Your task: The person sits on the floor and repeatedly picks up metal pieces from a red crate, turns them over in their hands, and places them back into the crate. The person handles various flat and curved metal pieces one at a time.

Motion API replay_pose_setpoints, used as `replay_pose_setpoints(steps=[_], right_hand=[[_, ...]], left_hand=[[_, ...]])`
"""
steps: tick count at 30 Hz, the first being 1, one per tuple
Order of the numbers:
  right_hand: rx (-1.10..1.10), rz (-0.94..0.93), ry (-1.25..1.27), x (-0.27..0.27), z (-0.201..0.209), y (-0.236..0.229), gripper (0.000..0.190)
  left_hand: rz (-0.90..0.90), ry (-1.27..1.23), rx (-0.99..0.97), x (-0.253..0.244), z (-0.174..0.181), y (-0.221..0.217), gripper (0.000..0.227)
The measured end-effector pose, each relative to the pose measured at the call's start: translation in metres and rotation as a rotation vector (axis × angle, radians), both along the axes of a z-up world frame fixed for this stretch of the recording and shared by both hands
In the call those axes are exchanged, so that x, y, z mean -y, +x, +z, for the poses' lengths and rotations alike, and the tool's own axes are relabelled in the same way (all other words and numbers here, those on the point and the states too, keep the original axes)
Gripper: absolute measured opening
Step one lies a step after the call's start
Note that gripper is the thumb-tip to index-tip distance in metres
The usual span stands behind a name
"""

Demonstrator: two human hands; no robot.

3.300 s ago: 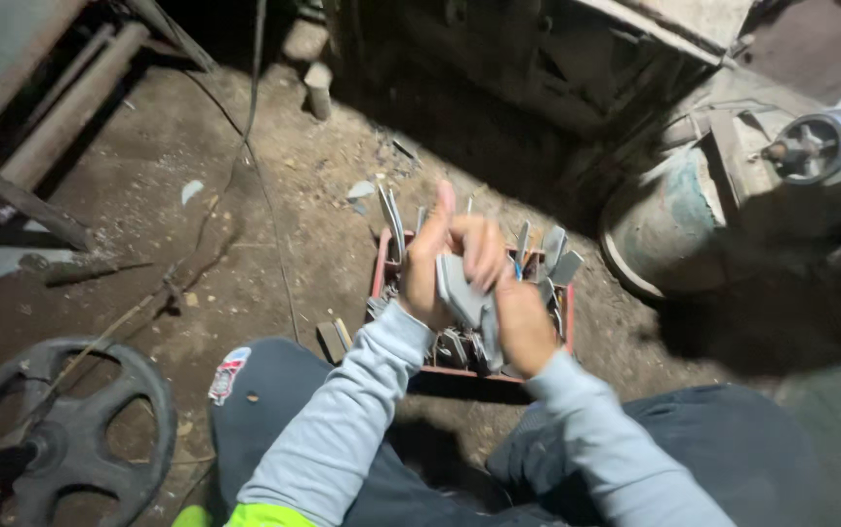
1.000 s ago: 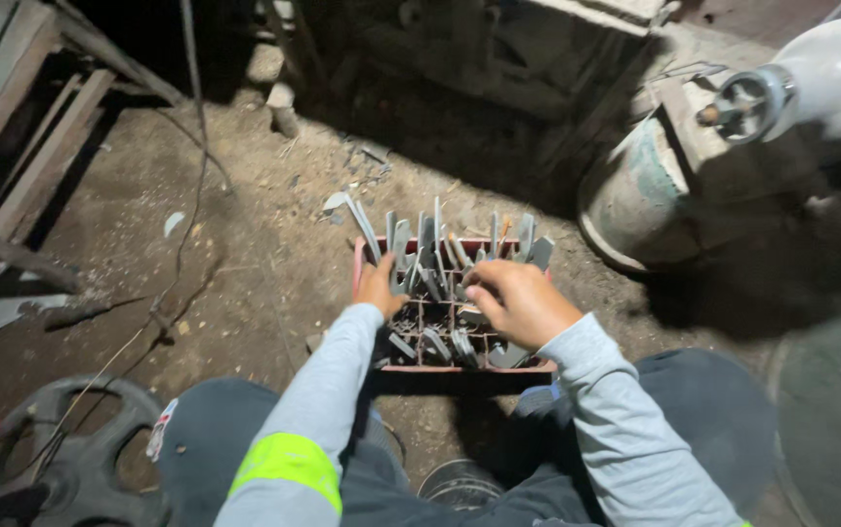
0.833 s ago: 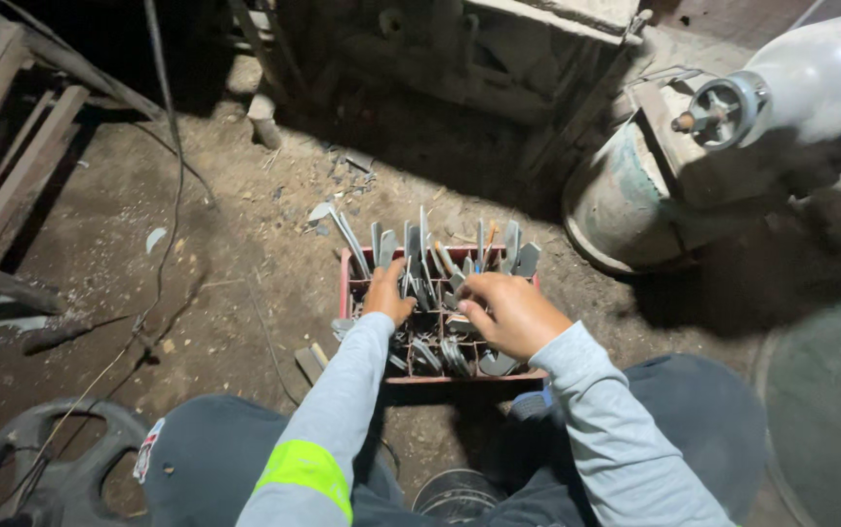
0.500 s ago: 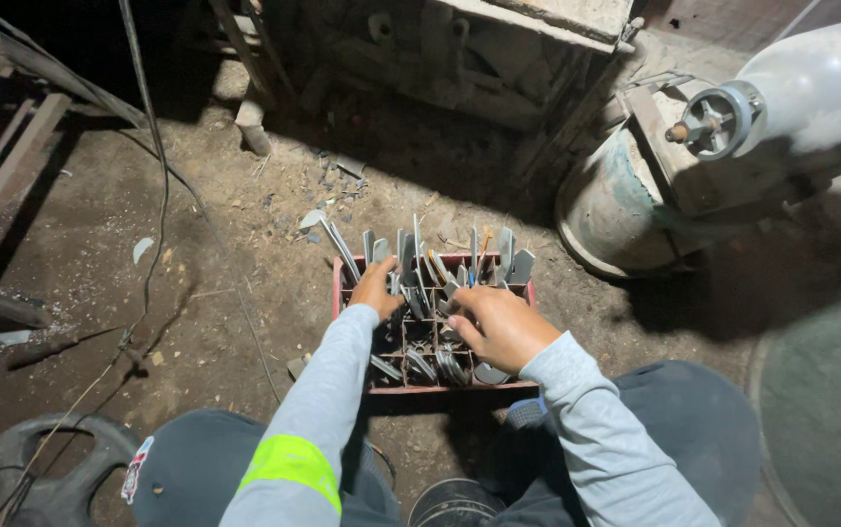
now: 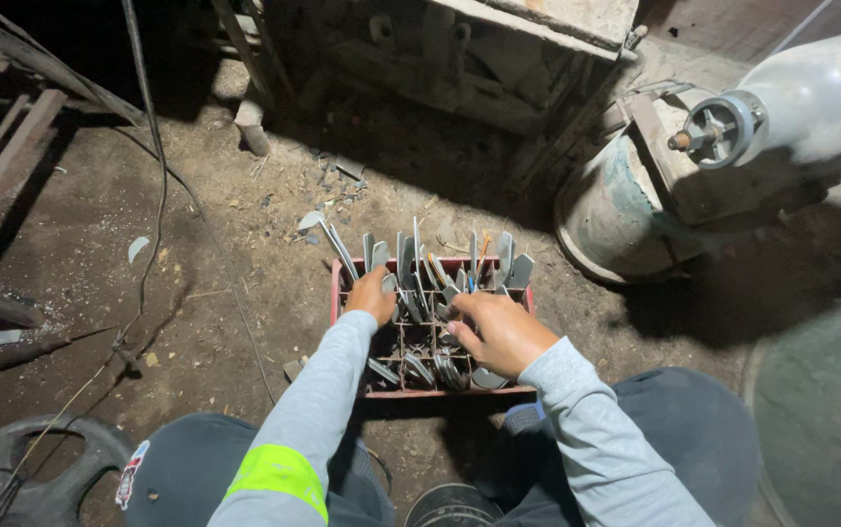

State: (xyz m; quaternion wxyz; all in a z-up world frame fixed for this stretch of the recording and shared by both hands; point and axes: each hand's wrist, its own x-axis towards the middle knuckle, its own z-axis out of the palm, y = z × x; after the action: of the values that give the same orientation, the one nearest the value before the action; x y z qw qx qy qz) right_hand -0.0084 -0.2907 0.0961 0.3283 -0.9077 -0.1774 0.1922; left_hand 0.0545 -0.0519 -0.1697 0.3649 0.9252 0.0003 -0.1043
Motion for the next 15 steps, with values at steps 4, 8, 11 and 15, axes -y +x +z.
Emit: replay_pose_setpoints(steps=[4, 8, 11, 15], right_hand=[[0.032, -0.008, 0.016, 0.002, -0.011, 0.006, 0.023], [0.051, -0.052, -0.026, 0.005, -0.022, 0.004, 0.025], [0.074, -0.068, 0.004, -0.001, -0.026, 0.006, 0.033], [0.317, -0.026, 0.217, -0.031, -0.033, -0.006, 0.056]], left_hand=[[0.029, 0.133, -0.067, 0.021, 0.018, 0.022, 0.035], [0.009, 0.189, -0.098, 0.024, 0.048, 0.037, 0.045], [0.061, 0.232, -0.125, 0.014, 0.085, 0.045, 0.039], [-0.042, 0.039, 0.162, 0.0, 0.139, 0.045, 0.045]])
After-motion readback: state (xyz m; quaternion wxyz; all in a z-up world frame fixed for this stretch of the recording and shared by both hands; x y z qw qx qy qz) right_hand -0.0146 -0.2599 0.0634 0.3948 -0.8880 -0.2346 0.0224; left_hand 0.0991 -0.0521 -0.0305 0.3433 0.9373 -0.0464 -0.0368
